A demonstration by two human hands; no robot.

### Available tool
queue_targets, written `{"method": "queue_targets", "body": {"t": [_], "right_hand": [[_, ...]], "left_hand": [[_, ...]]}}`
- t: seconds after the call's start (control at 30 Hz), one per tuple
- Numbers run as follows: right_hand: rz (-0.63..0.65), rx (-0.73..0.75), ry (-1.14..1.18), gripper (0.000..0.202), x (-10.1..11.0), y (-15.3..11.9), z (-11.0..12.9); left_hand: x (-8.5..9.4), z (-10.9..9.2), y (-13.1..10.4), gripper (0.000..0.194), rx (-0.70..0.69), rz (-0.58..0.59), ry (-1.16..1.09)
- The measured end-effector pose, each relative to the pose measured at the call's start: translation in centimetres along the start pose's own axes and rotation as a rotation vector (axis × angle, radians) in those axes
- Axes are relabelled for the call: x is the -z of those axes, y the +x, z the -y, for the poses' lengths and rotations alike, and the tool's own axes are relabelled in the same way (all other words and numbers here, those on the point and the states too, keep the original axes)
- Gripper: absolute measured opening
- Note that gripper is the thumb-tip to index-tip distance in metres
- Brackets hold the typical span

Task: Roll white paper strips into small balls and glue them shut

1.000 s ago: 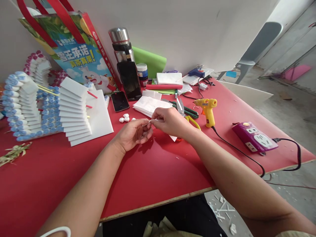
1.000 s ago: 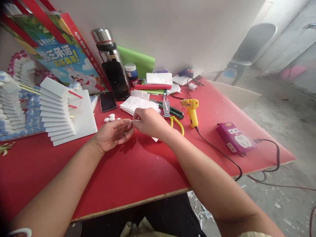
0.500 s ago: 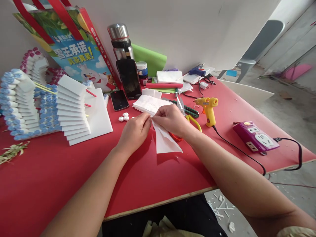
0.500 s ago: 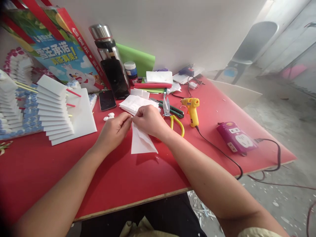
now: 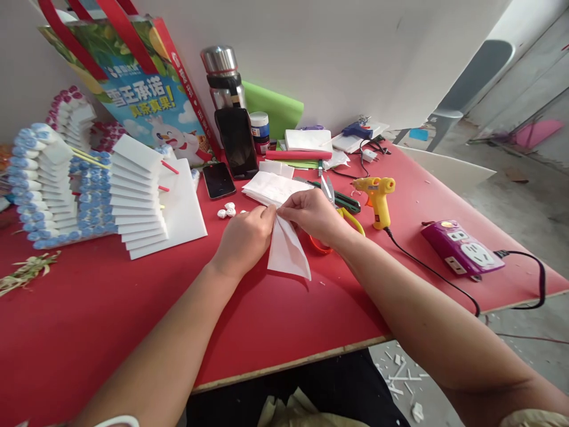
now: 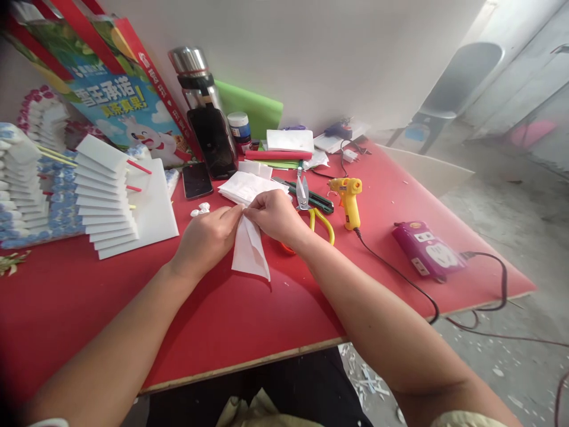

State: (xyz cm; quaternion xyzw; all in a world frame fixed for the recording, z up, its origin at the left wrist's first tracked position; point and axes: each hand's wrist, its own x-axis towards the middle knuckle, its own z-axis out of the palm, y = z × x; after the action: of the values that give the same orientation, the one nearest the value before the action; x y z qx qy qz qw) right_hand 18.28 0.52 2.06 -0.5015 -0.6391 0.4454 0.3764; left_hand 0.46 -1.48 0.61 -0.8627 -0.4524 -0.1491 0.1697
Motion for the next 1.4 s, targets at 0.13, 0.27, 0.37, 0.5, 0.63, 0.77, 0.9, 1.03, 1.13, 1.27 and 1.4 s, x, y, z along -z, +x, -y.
{"method": "queue_targets", "body": {"t": [0.13,0.27,0.37,0.5,0.63,0.77,0.9,1.03,1.13,1.27,1.4], "right_hand": [[0.011,-0.025,0.070,0.022,-0.1,0.1,-0.3],[0.017,-0.087,0.105,0.019,0.0,0.2,-0.1],[0.023,-0.097,0.096,0.016,0.0,0.2,0.0],[-0.019,-0.014,-0.043,0.014,0.0,0.0,0.1],[-0.042,0.109,-0.168,0.015,0.3,-0.1,0.5],[-0.033,0.164,-0.224,0.013,0.6,-0.1,0.7],[-0.002,0.225,-0.267,0.014,0.5,0.0,0.6],[-0.008,0.255,-0.313,0.013,0.4,-0.1,0.5],[-0.034,0.244,-0.297,0.014,0.3,-0.2,0.5],[0.075,0.031,0.102,0.024,0.5,0.0,0.6],[0.217,-0.263,0.544,0.032,0.5,0.3,0.4]], "left_hand": [[-0.1,0.1,0.0,0.035,-0.034,-0.017,0.047],[-0.3,0.2,-0.1,0.038,-0.076,-0.043,0.047],[-0.6,0.3,-0.2,0.038,-0.077,-0.089,-0.033],[-0.7,0.1,-0.2,0.035,-0.003,-0.168,-0.324],[0.1,-0.2,0.1,0.027,0.136,-0.185,-0.686],[0.5,-0.3,0.3,0.027,0.312,-0.119,-0.943],[0.1,-0.1,0.3,0.025,0.408,-0.142,-1.145],[-0.3,0.0,0.3,0.024,0.413,-0.167,-1.193],[-0.1,-0.1,0.4,0.022,0.400,-0.186,-1.131],[0.3,-0.4,0.4,0.020,0.419,-0.223,-1.033],[0.2,-0.5,0.5,0.023,0.536,-0.253,-1.164]]}}
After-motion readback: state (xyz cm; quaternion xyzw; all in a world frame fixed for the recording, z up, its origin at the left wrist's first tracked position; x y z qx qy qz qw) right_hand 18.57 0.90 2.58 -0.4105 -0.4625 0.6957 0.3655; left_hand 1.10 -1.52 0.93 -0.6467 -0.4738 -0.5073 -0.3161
